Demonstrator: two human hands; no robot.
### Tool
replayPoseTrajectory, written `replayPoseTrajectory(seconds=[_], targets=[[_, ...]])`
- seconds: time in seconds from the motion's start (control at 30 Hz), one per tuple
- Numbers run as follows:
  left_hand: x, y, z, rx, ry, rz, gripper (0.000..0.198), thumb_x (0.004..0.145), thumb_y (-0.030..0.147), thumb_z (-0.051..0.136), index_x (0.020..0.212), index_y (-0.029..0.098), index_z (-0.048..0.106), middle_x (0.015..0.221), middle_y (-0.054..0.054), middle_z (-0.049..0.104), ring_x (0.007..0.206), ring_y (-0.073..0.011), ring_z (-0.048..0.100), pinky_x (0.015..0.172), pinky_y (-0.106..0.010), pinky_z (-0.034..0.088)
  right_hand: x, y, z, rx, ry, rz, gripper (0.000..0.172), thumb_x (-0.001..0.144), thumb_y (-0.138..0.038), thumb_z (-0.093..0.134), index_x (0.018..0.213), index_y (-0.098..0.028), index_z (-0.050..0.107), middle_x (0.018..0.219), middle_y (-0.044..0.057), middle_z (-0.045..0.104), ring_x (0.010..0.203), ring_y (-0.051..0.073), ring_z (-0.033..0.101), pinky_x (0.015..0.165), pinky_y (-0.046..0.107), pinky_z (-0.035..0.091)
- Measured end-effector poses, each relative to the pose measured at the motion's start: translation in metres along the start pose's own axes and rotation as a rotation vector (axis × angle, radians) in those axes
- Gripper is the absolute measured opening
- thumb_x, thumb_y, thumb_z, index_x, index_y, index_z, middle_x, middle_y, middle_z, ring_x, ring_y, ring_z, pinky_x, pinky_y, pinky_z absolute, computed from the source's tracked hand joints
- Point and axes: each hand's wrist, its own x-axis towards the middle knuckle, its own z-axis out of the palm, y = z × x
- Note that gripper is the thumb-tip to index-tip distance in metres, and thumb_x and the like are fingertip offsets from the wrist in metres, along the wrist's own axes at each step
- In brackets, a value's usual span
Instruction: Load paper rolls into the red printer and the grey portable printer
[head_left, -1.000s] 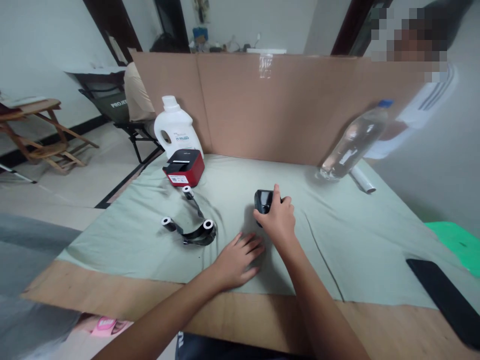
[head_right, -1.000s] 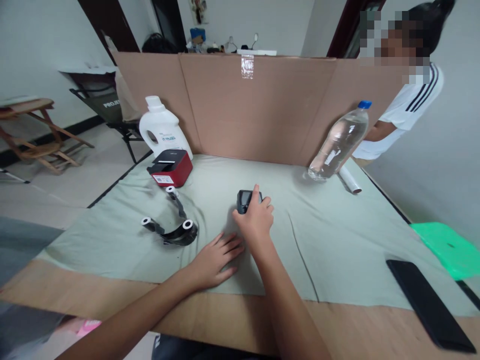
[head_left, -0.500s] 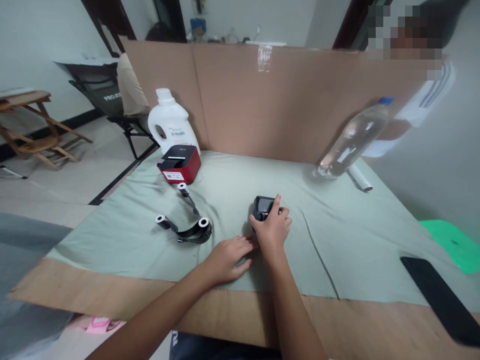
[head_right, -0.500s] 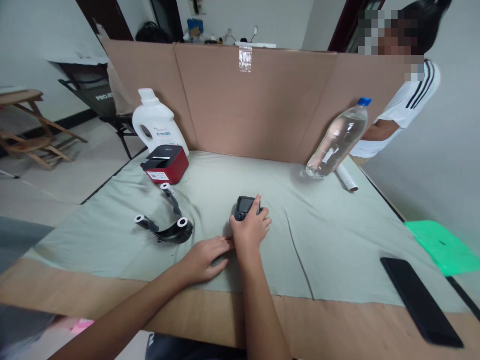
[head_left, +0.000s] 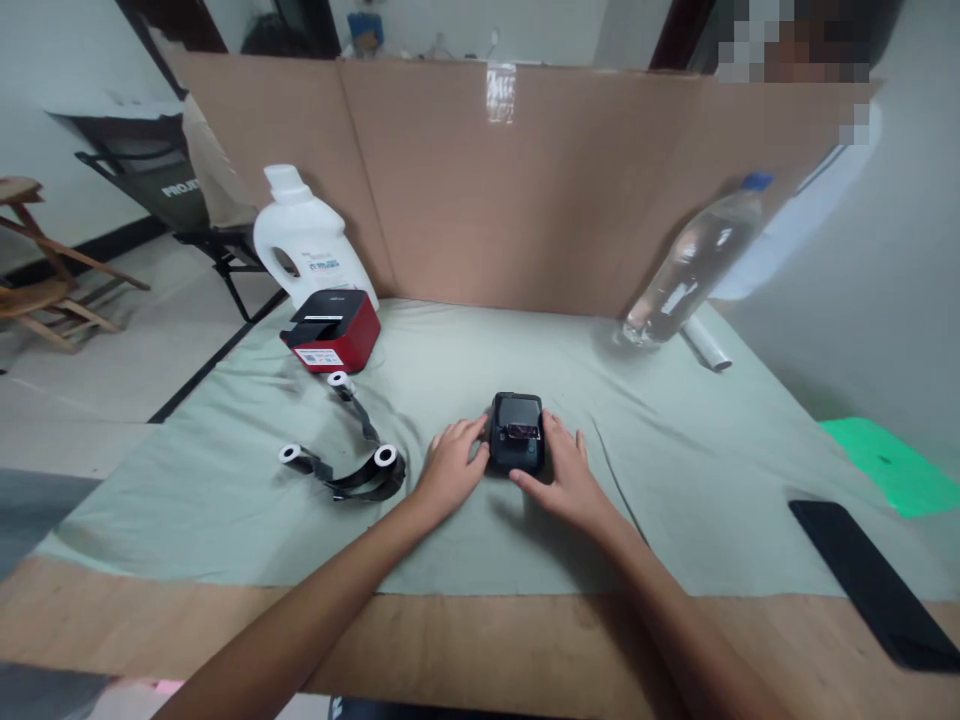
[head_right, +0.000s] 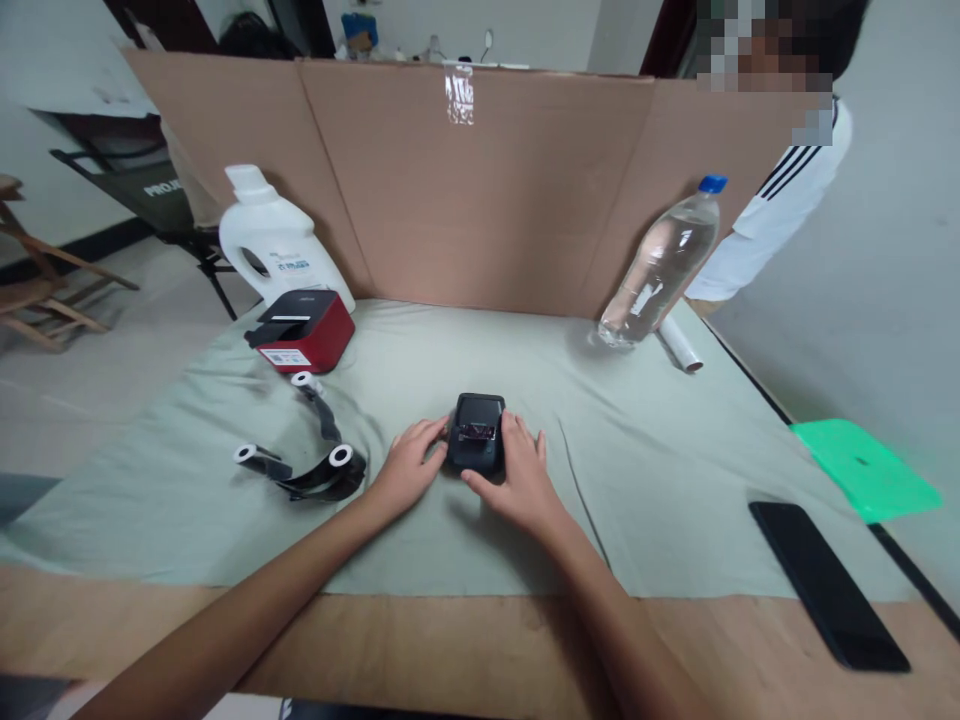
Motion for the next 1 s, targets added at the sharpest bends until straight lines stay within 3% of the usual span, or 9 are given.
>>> replayPoseTrajectory(seconds=[0.13, 0.27, 0.47, 0.8, 1.0], targets=[[0.004, -0.002, 0.009, 0.068, -0.077, 0.019, 0.056, 0.094, 0.017, 0.043, 0.149, 0.016, 0.048, 0.137, -0.014, 0.06, 0.13, -0.0288, 0.052, 0.109, -0.049, 0.037, 0.005, 0.014, 0.018, -0.053, 0.041, -0.102, 0.128, 0.076, -0.06, 0.077, 0.165, -0.019, -0.006, 0.166, 0.025, 0.026, 0.153, 0.047, 0.022, 0.118, 0.077, 0.015], [0.001, -0.003, 0.008, 0.044, -0.106, 0.028, 0.058, 0.095, 0.018, 0.04, 0.153, 0.014, 0.044, 0.138, -0.015, 0.058, 0.13, -0.0292, 0.05, 0.11, -0.048, 0.035, 0.005, 0.015, 0.026, -0.011, 0.105, -0.149, 0.121, 0.081, -0.047, 0.077, 0.166, -0.02, -0.004, 0.165, 0.023, 0.029, 0.154, 0.042, 0.025, 0.12, 0.069, 0.025], [-0.007, -0.005, 0.005, -0.056, -0.089, 0.068, 0.058, 0.095, 0.017, 0.04, 0.154, 0.019, 0.044, 0.136, -0.014, 0.058, 0.129, -0.0275, 0.052, 0.11, -0.046, 0.036, -0.001, 0.005, 0.02, 0.064, 0.15, -0.141, 0.114, 0.083, -0.037, 0.079, 0.166, -0.024, 0.003, 0.166, 0.018, 0.03, 0.153, 0.036, 0.032, 0.119, 0.058, 0.038], [-0.005, 0.004, 0.005, -0.195, -0.08, 0.083, 0.06, 0.093, 0.009, 0.037, 0.151, 0.016, 0.046, 0.124, -0.013, 0.055, 0.115, -0.0231, 0.055, 0.108, -0.039, 0.043, -0.005, 0.004, 0.033, 0.022, 0.217, -0.12, 0.115, 0.081, -0.034, 0.083, 0.166, -0.021, 0.008, 0.163, 0.023, 0.033, 0.149, 0.039, 0.037, 0.117, 0.061, 0.041], [-0.014, 0.011, 0.0, -0.19, -0.08, 0.051, 0.057, 0.094, 0.01, 0.037, 0.149, 0.015, 0.049, 0.121, -0.013, 0.055, 0.113, -0.0234, 0.056, 0.106, -0.038, 0.045, -0.01, 0.004, 0.027, 0.043, 0.206, -0.125, 0.109, 0.081, -0.044, 0.082, 0.166, -0.023, 0.017, 0.161, 0.02, 0.038, 0.146, 0.039, 0.042, 0.114, 0.06, 0.044]])
